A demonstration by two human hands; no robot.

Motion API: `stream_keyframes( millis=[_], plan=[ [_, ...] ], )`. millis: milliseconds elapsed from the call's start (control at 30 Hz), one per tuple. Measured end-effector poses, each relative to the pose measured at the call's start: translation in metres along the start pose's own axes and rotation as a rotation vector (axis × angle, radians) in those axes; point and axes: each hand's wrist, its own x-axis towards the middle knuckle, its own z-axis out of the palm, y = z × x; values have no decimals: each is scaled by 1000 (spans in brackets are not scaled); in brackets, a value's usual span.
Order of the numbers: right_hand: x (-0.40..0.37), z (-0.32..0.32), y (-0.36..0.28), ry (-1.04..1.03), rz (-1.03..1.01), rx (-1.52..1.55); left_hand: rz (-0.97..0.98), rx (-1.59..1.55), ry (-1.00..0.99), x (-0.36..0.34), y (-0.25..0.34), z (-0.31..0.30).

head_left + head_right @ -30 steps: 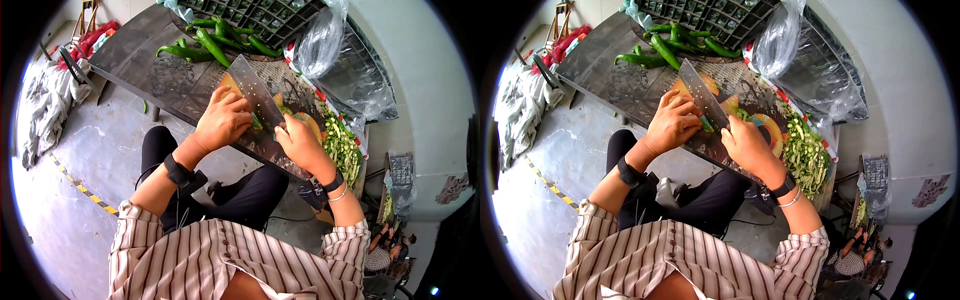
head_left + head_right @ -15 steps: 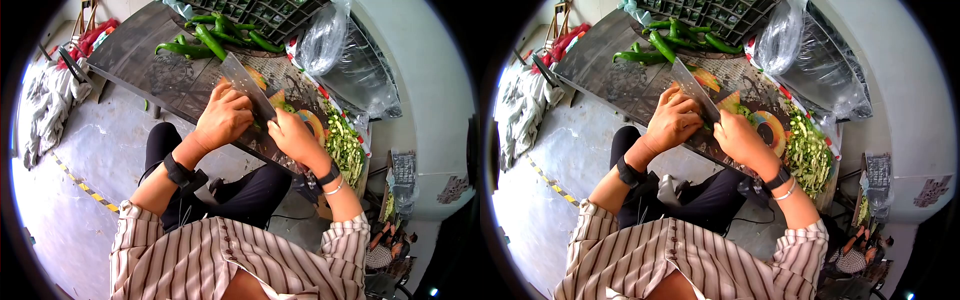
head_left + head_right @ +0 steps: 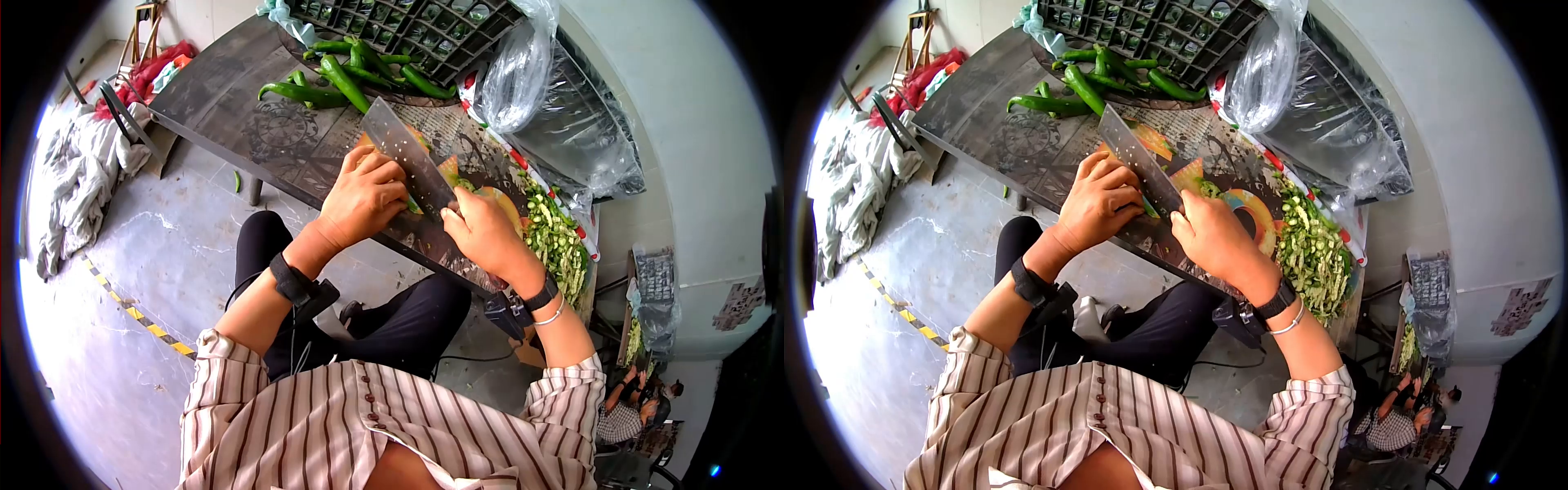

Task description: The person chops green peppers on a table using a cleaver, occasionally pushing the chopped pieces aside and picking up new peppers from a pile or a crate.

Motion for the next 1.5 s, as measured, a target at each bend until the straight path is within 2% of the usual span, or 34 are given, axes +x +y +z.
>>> stream_keyframes(
  millis=[200,433,500,767,867,1167,1267,1500],
  plan=[
    [0,3,-4,-90,72,-6,-2,15,11,-1,2,-2],
    [5,2,0,-107,31,-42,10,20,15,-6,4,-13],
    [6,2,1,-110,35,-26,-63,42,28,-14,5,-21],
    [11,-5,-3,-179,53,-67,-118,1,96,-22,0,-12],
    [11,-1,-2,-170,40,-57,-118,-8,78,-24,0,-14],
    [17,19,12,39,41,73,-114,17,89,-21,0,-13],
    [8,11,4,38,109,83,-118,12,83,-24,-1,-11],
    [-4,7,0,-14,23,26,-117,0,61,-22,-1,-12]
  ],
)
